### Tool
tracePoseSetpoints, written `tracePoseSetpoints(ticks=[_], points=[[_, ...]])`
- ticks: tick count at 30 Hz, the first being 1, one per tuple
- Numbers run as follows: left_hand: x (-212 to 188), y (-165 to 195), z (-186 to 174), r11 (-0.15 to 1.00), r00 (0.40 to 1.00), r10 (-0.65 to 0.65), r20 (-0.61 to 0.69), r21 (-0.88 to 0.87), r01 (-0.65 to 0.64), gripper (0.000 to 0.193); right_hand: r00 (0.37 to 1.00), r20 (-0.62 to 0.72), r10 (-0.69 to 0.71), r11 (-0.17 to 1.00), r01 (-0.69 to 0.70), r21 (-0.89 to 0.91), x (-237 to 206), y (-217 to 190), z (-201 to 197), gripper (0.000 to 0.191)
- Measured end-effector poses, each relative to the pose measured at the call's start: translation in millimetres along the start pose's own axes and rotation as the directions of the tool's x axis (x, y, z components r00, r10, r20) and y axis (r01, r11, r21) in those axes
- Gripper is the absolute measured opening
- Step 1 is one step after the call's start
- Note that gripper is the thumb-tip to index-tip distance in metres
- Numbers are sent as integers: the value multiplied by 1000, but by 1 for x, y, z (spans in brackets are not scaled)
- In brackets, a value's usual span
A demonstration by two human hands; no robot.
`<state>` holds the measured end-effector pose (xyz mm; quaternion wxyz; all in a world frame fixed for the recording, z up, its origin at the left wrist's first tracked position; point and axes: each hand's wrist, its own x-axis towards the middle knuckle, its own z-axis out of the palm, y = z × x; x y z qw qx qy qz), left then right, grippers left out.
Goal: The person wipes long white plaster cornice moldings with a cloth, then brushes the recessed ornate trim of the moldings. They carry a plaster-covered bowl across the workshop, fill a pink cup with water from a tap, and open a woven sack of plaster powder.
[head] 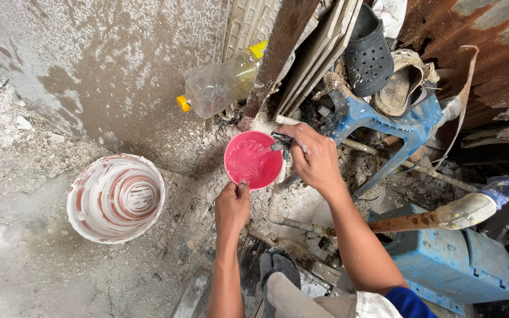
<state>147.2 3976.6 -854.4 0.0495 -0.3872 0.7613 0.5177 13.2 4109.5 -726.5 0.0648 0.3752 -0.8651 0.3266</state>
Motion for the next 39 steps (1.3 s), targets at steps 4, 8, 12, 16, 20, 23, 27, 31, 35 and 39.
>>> tracePoseSetpoints(ticks=[4, 8, 12, 16, 20, 23, 27, 31, 35, 39], points=[[2, -3, 3, 1000, 1000, 1, -9, -16, -2, 42, 1000, -4, 0, 1000, 0, 19, 0, 1, 0, 43], [3, -5, 5, 1000, 1000, 5, -10, -26, -6, 41, 1000, -3, 4, 1000, -4, 18, 0, 1, 1, 43], [4, -4, 5, 1000, 1000, -2, -6, -18, 2, 40, 1000, -6, -1, 1000, 1, 17, 0, 2, 1, 43], [3, -2, 4, 1000, 1000, -8, -1, -17, 8, 40, 1000, -10, -10, 1000, 11, 10, 0, 3, 0, 43], [3, -1, 3, 1000, 1000, -2, -5, -27, 2, 41, 1000, -12, -1, 1000, 1, 10, 0, 3, 0, 43], [2, -1, 3, 997, 1000, -10, 6, -71, 10, 37, 1000, -14, 2, 1000, -2, 23, -1, 2, 0, 43], [2, -3, 5, 998, 1000, 24, -18, -64, -25, 37, 1000, -22, 4, 999, -3, 43, -3, 0, 0, 43], [4, -5, 7, 998, 1000, 5, -3, -58, -5, 37, 1000, -23, 6, 1000, -5, 31, -2, -1, 0, 44], [9, -7, 10, 998, 998, 43, -38, -47, -44, 37, 1000, -21, 6, 999, -5, 32, 1, 1, 0, 44], [13, -6, 13, 997, 998, 42, -39, -56, -44, 38, 1000, -24, -4, 1000, 5, 19, 2, 4, 0, 42]])
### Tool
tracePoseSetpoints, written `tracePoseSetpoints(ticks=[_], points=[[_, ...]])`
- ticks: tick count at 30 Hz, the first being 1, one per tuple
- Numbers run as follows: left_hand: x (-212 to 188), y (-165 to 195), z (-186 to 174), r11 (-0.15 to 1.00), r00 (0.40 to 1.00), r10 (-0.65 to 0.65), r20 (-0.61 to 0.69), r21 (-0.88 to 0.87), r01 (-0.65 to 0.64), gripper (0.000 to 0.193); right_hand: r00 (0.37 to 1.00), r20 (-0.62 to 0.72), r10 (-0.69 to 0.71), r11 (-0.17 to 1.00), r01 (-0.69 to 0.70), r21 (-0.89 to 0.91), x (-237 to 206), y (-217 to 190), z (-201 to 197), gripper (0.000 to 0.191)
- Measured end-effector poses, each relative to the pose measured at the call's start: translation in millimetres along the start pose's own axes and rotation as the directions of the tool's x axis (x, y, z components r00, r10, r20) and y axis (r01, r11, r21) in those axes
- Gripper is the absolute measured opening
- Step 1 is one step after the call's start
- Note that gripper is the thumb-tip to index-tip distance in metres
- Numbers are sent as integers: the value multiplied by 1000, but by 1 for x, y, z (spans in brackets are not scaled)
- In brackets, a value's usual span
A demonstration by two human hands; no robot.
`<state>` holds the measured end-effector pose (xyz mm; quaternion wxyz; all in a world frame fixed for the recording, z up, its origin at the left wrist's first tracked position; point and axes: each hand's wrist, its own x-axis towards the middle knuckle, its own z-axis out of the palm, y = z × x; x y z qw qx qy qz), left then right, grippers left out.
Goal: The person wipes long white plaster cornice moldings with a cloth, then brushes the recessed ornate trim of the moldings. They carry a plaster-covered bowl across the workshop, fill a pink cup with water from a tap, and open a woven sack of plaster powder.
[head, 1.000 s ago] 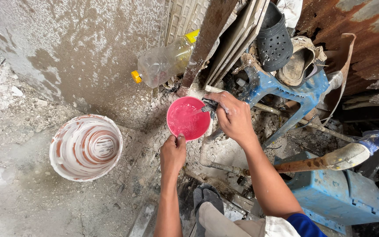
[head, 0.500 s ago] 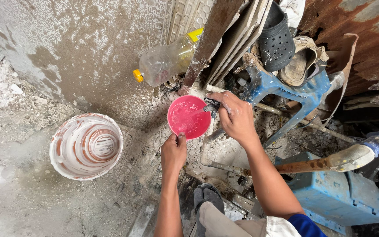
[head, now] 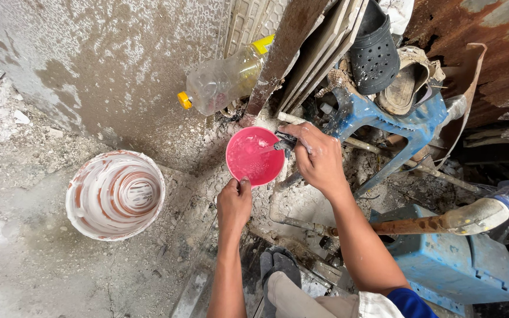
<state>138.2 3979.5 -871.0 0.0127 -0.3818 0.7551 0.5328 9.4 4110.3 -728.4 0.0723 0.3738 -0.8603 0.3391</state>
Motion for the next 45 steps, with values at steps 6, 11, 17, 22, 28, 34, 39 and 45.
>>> tracePoseSetpoints(ticks=[6, 11, 17, 22, 28, 34, 39, 45], points=[[5, 4, 2, 999, 999, -49, 21, 2, 49, 37, 1000, 5, -16, 1000, 16, -12, 3, 5, 0, 42], [7, 7, 2, 997, 996, -74, 39, -19, 75, 41, 999, 8, -31, 999, 31, -16, 5, 5, -1, 42], [6, 8, 5, 992, 992, -110, 54, -61, 113, 41, 999, 6, -31, 1000, 31, 0, 5, 5, -2, 43], [7, 6, 7, 997, 999, -44, 4, -58, 44, 39, 999, -2, -45, 999, 45, -4, 4, 6, -2, 42], [11, 2, 14, 995, 998, 18, -62, -92, -24, 38, 999, -6, -39, 999, 39, -8, 4, 8, -1, 42], [18, -3, 22, 991, 996, 37, -84, -123, -47, 37, 999, -7, -38, 999, 37, -21, 7, 11, 0, 42], [20, -7, 25, 991, 991, 69, -113, -109, -82, 37, 999, -4, -39, 999, 39, -24, 8, 11, 0, 43], [19, -5, 24, 989, 999, -50, -10, -140, 48, 34, 999, -6, -46, 998, 46, -33, 9, 11, -1, 44]])
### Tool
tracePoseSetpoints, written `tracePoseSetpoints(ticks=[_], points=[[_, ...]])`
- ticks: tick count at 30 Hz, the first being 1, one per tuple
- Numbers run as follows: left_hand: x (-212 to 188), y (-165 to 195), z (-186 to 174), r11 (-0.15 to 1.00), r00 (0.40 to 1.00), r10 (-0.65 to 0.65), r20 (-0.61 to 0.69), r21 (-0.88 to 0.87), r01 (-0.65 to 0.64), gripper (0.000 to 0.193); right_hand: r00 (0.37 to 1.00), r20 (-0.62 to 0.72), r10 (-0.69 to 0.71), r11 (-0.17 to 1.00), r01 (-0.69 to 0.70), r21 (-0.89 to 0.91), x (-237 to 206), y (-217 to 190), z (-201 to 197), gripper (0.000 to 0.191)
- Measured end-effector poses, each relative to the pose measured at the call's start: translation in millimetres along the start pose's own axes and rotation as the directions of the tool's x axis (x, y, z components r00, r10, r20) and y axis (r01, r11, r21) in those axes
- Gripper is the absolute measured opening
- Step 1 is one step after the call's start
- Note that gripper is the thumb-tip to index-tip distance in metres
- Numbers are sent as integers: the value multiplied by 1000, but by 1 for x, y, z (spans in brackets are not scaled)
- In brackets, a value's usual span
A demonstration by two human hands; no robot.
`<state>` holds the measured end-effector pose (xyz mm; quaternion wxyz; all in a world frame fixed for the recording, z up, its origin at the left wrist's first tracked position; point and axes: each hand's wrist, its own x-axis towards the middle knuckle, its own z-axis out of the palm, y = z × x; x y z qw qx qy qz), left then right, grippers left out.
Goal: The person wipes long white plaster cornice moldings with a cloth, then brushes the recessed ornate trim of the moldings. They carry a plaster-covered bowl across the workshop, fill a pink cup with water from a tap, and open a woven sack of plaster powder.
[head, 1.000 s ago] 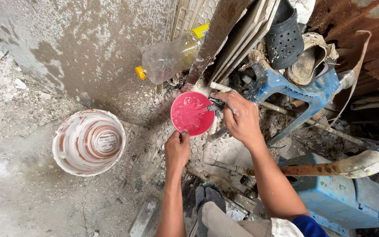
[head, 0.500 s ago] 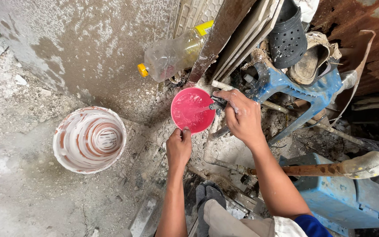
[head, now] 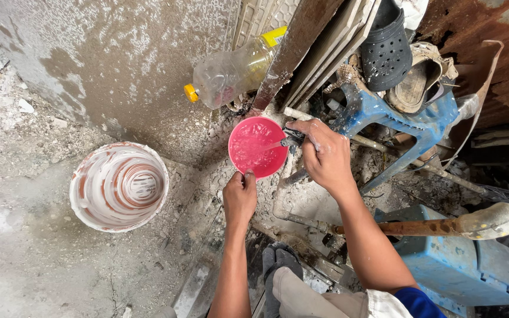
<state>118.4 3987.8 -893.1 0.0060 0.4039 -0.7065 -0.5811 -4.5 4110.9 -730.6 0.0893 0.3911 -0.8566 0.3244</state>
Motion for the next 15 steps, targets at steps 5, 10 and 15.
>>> tracePoseSetpoints(ticks=[5, 10, 15], points=[[-3, 4, -2, 999, 1000, 17, -10, -39, -18, 31, 1000, 7, 18, 1000, -18, 0, 0, -2, -1, 44], [-4, 4, -3, 1000, 999, 30, -28, 0, -30, 33, 1000, 2, 5, 1000, -5, 10, -1, -3, -3, 44], [-4, 1, -3, 999, 999, -42, 10, -30, 42, 32, 1000, 6, 8, 1000, -8, -8, -1, -3, -4, 44]])
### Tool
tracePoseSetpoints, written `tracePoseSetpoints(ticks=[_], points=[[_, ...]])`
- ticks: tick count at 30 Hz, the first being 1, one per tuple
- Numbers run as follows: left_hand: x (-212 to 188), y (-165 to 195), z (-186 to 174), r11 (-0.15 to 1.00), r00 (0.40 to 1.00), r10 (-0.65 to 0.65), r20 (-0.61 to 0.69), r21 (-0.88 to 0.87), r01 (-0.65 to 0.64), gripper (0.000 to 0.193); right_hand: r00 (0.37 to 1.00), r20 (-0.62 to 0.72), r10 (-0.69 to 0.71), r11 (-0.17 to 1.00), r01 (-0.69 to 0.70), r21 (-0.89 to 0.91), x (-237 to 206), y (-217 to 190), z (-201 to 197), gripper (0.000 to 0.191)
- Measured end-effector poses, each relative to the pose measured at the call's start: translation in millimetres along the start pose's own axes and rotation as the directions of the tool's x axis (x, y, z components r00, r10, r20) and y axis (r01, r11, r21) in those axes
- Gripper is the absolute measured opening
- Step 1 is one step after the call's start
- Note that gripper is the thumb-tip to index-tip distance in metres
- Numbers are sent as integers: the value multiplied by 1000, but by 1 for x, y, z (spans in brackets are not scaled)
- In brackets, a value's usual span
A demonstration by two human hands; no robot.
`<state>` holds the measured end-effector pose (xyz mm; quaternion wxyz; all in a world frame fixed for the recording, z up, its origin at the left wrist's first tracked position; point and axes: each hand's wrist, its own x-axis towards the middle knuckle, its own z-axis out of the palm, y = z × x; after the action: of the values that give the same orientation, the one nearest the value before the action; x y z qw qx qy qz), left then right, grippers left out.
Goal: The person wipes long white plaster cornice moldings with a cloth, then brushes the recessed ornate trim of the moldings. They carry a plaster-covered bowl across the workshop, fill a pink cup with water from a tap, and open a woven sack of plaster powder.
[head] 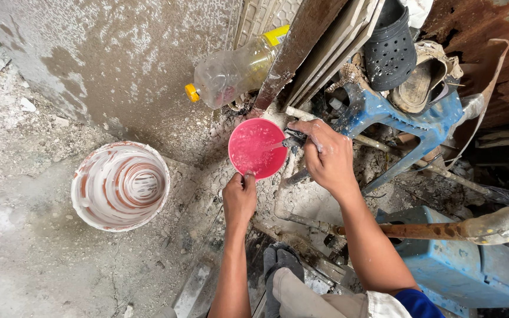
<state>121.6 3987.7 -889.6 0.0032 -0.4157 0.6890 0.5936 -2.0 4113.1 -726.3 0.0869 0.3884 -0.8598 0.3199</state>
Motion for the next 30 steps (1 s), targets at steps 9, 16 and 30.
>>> tracePoseSetpoints(ticks=[9, 16, 30], points=[[6, -16, -3, 997, 997, 66, -31, 37, -65, 28, 1000, -11, 5, 1000, -5, 4, -3, -4, 2, 43], [16, -37, -2, 999, 1000, 6, -14, 47, -6, 29, 1000, -23, 9, 1000, -9, 0, -5, -7, 7, 43], [26, -58, 5, 986, 992, 118, -55, 124, -110, 35, 1000, -28, 11, 1000, -11, -11, -5, -6, 10, 42]])
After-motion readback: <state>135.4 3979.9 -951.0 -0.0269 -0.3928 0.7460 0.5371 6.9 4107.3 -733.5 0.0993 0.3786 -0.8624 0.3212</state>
